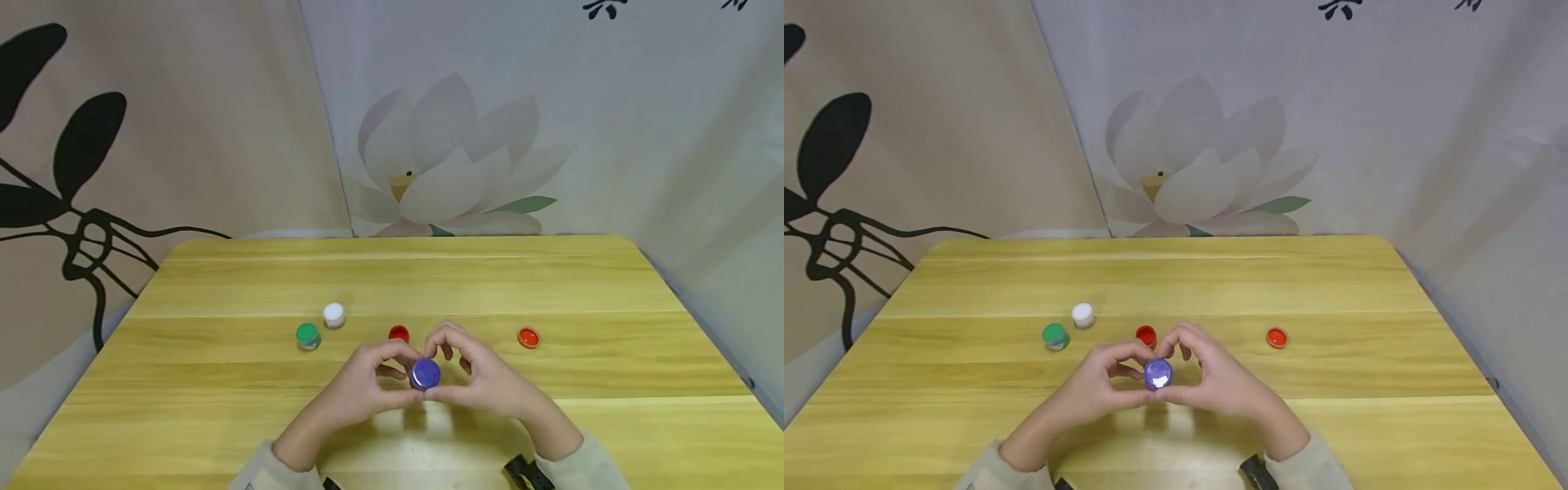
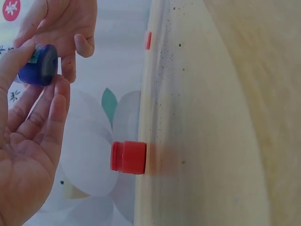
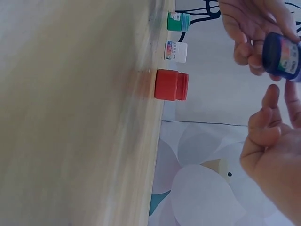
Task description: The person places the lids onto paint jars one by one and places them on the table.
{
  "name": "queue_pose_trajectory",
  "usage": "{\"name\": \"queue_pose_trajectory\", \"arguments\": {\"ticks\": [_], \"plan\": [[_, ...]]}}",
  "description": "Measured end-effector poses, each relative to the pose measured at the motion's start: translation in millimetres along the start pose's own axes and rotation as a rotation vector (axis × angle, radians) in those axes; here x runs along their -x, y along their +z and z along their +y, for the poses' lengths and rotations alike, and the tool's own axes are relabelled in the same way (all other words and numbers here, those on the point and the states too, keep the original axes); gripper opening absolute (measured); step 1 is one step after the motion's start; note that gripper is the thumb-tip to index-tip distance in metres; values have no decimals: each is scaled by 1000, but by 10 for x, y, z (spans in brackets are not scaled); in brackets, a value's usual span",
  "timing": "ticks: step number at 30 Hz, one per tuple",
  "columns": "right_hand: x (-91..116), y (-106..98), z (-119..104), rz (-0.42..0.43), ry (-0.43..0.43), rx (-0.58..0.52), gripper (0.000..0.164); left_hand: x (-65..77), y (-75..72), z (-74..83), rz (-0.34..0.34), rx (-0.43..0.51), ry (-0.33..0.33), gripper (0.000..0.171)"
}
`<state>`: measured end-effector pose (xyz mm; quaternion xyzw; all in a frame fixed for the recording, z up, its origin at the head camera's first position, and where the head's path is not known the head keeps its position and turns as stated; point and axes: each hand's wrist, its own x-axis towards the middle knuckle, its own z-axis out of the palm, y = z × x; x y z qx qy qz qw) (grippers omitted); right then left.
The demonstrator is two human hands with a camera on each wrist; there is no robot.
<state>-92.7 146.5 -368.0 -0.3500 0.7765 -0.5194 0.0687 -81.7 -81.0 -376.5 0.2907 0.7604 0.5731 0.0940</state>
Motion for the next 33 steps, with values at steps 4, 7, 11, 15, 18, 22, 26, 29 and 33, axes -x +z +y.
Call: {"name": "queue_pose_trajectory", "arguments": {"ticks": [4, 7, 11, 15, 18, 22, 26, 29, 33], "plan": [[21, -29, 0, -18, 13, -2, 37, 6, -1, -1, 17, -3, -21, 34], [42, -79, 3, -19, 5, -15, 38, 10, -9, 5, 36, -5, -47, 35], [53, -123, 7, -6, -18, -19, 41, 11, -26, 19, 58, -19, -70, 36], [35, -103, 20, 4, -72, -21, 40, 16, -45, 34, 75, -23, -75, 36], [21, -58, 21, 20, -97, -36, 38, 20, -59, 45, 81, -26, -65, 36], [6, -12, -5, 45, -80, -60, 34, 24, -72, 67, 80, -25, -62, 35], [-9, 19, -23, 71, -66, -64, 32, 28, -73, 90, 83, -20, -64, 34], [-18, 52, -37, 87, -44, -66, 32, 27, -64, 98, 90, -21, -59, 33], [-25, 87, -65, 90, -8, -82, 33, 29, -59, 104, 100, -25, -59, 32]]}}
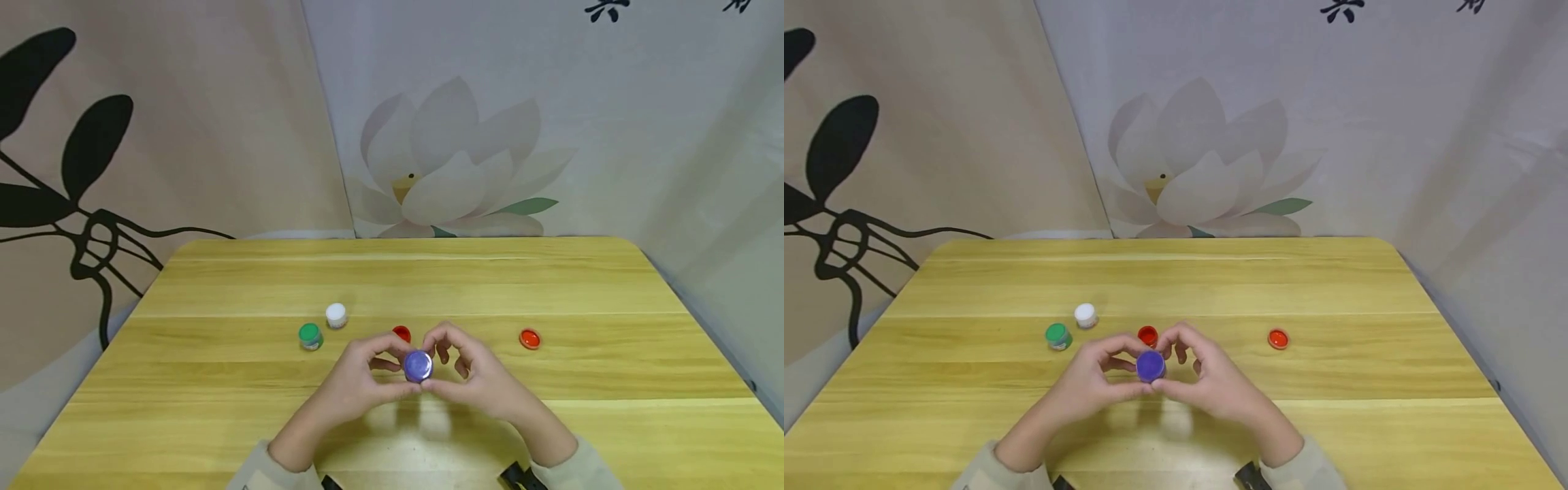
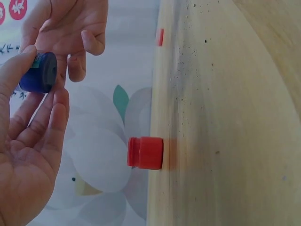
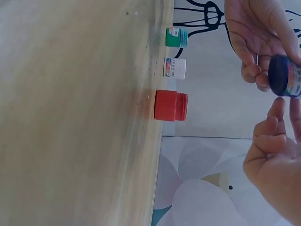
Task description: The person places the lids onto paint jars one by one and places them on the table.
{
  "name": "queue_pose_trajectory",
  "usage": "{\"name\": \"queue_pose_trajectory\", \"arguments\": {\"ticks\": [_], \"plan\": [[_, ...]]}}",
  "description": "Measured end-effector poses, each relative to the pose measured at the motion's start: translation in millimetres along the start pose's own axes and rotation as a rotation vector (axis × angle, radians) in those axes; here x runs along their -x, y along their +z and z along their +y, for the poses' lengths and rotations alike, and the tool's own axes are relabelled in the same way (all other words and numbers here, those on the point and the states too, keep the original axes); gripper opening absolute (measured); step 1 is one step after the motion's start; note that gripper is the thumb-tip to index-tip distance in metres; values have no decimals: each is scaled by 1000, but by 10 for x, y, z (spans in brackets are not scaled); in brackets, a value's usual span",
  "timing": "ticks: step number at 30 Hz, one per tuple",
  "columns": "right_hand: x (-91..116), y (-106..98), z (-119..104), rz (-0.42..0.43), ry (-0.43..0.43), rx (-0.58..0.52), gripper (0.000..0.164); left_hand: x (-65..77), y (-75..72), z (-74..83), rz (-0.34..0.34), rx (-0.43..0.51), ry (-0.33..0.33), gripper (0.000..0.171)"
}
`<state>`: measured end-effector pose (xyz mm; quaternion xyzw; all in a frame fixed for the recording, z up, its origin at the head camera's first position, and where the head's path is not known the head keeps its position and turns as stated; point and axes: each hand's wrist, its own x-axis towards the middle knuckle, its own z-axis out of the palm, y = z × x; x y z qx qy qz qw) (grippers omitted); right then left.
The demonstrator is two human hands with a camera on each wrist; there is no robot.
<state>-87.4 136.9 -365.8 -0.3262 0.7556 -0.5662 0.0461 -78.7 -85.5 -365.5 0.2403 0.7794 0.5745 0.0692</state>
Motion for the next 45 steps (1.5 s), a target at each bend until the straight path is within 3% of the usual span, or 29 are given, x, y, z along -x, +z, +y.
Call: {"name": "queue_pose_trajectory", "arguments": {"ticks": [4, 10, 14, 28, 37, 45], "plan": [[11, -14, -14, -13, 20, -4, 34, 1, 1, -4, -9, 10, 6, 31], [21, -82, -12, -78, -74, -18, 42, -3, 6, -35, -45, 37, 49, 30], [24, -90, -1, -109, -99, -12, 39, -7, 8, -45, -62, 55, 76, 30], [18, 3, -30, -51, 45, -19, 37, 4, 20, 1, -70, 29, 76, 31], [22, -114, 29, -99, -152, -61, 41, 3, -8, 4, -87, 11, 51, 30], [16, -107, 36, -119, -167, -53, 41, 10, -20, 9, -117, 11, 86, 30]]}}
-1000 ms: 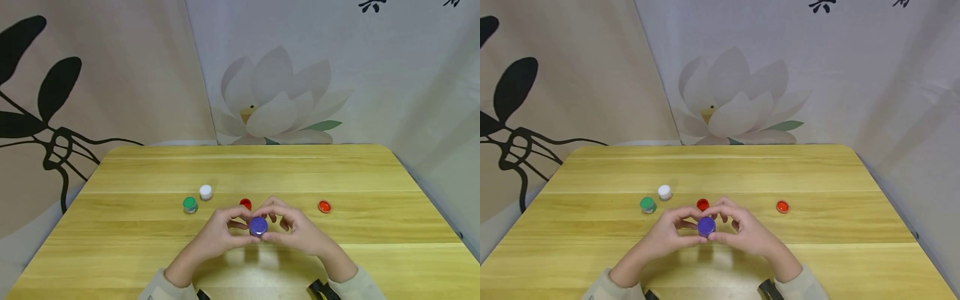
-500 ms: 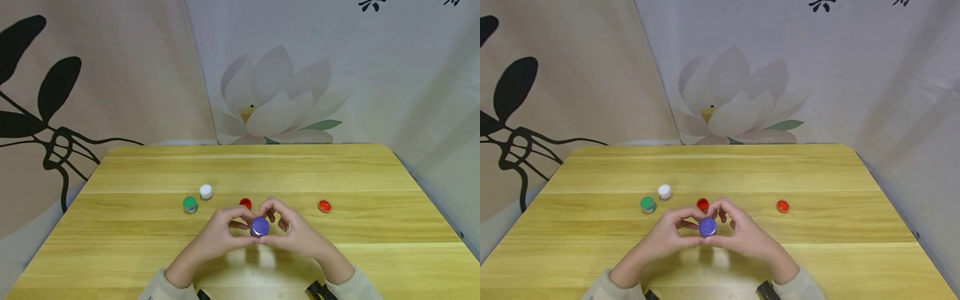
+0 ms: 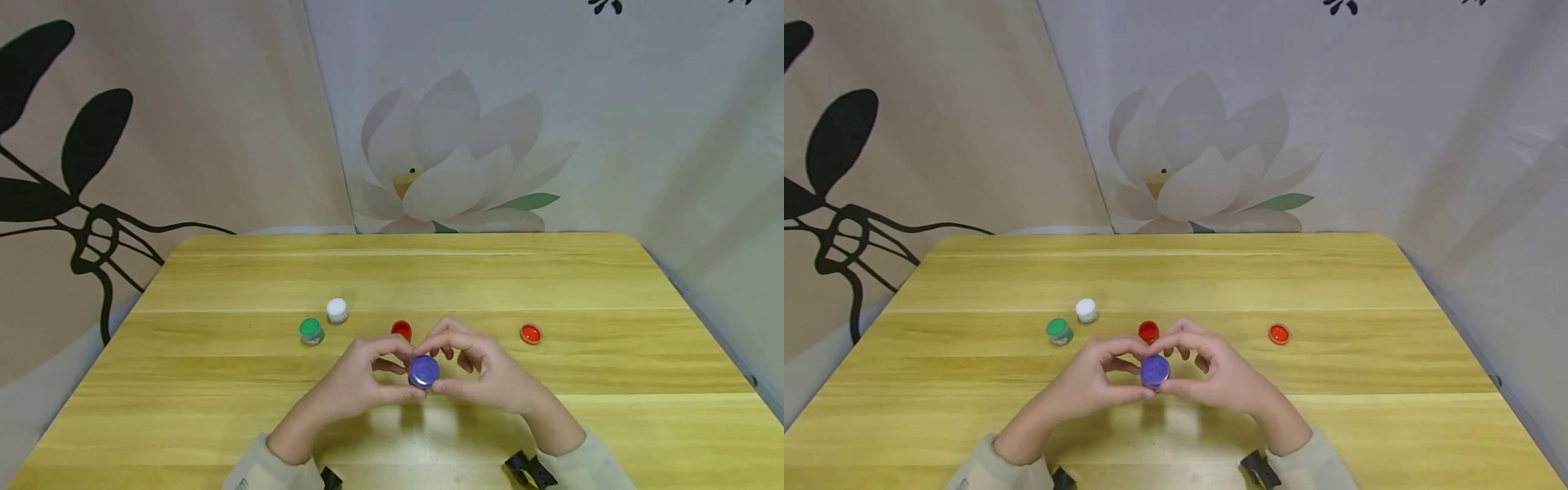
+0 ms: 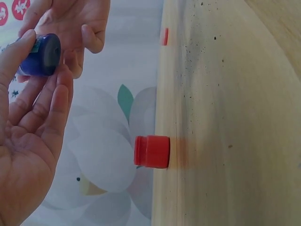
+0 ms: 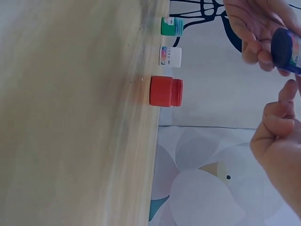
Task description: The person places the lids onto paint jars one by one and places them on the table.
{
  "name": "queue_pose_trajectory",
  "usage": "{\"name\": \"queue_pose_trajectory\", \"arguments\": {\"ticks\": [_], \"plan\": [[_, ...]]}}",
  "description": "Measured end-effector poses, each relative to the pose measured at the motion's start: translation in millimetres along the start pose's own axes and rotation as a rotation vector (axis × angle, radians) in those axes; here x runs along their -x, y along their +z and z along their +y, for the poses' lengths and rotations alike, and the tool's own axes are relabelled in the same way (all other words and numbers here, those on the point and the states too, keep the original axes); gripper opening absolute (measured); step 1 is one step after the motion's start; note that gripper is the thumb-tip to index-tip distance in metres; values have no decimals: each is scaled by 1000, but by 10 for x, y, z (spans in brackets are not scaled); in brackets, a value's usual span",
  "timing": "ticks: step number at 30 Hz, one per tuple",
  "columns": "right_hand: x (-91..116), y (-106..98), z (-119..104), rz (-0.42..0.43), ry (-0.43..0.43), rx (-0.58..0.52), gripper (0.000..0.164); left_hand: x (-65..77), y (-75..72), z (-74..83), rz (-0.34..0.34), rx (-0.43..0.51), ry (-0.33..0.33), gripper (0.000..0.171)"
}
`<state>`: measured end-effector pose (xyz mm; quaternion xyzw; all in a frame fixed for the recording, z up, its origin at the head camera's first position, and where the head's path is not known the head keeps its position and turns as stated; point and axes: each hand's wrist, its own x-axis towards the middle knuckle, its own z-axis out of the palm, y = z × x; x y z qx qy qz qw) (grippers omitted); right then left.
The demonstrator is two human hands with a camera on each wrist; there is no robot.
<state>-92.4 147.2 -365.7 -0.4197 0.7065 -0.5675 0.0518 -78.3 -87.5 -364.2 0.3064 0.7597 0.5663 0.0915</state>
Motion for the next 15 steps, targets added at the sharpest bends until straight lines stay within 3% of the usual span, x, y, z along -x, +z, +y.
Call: {"name": "queue_pose_trajectory", "arguments": {"ticks": [8, 15], "plan": [[-19, 46, -9, 8, 50, -3, 36, -6, 0, 10, -18, -7, 5, 30], [-31, 102, -24, 72, 81, 0, 35, -11, 22, -7, -4, -23, 28, 30]]}}
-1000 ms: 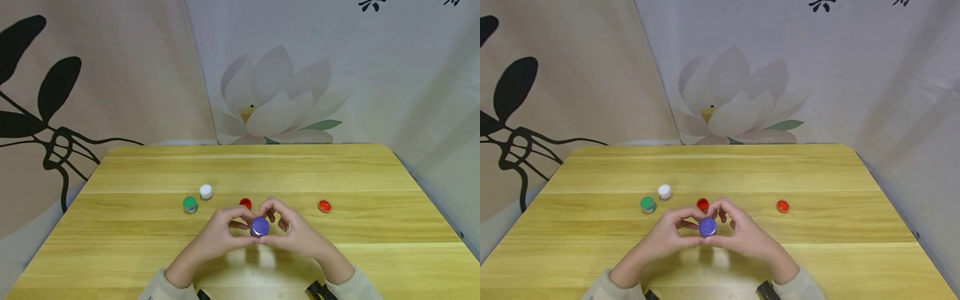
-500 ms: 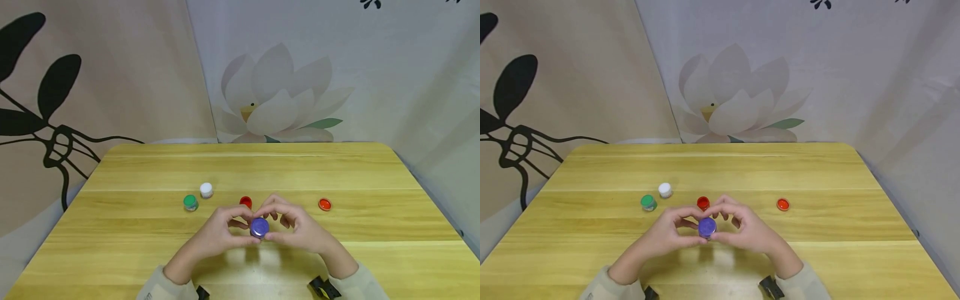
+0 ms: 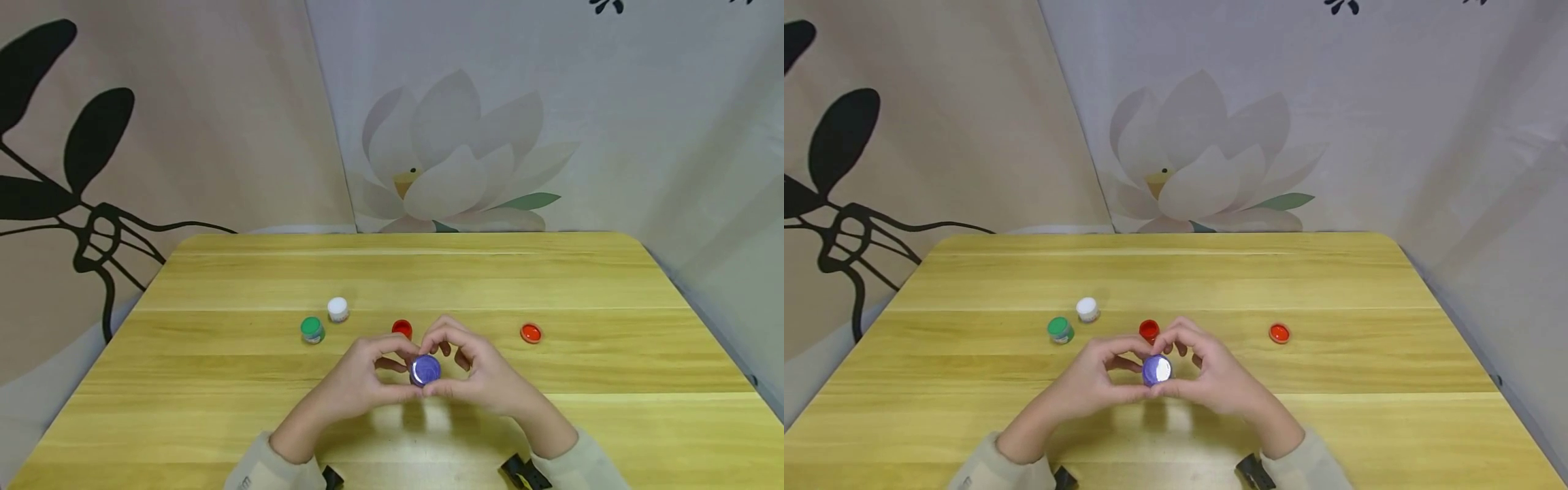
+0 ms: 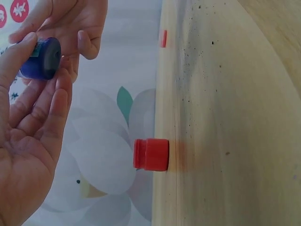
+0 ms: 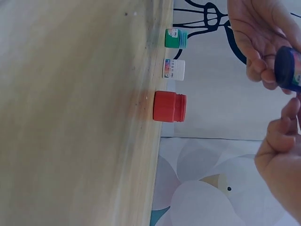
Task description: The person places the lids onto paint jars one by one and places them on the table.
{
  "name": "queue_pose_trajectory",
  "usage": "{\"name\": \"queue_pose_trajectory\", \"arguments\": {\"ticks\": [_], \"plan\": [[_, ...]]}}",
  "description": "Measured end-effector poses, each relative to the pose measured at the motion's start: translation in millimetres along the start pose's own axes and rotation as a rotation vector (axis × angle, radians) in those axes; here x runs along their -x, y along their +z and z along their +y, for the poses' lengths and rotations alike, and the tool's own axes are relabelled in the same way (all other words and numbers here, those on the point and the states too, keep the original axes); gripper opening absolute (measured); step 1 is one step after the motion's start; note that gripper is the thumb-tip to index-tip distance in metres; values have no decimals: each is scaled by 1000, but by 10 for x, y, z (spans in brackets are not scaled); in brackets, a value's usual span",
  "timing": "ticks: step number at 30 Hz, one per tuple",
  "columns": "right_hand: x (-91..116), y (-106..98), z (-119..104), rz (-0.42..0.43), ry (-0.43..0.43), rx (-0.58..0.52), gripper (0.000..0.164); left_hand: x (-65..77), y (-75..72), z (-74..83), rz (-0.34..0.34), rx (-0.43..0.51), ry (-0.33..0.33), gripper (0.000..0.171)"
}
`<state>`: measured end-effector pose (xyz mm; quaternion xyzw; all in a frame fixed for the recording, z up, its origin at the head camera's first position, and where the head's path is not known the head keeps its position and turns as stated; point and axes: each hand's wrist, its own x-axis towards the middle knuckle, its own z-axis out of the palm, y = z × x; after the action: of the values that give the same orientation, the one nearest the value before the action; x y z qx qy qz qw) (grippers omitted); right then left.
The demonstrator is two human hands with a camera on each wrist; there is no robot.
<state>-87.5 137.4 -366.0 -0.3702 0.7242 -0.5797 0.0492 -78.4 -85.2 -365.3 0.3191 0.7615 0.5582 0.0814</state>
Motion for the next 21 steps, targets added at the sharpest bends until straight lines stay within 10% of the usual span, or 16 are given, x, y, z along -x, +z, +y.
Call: {"name": "queue_pose_trajectory", "arguments": {"ticks": [21], "plan": [[-11, 101, -57, 172, 28, 122, 38, 8, 21, -2, 104, -125, -5, 31]]}}
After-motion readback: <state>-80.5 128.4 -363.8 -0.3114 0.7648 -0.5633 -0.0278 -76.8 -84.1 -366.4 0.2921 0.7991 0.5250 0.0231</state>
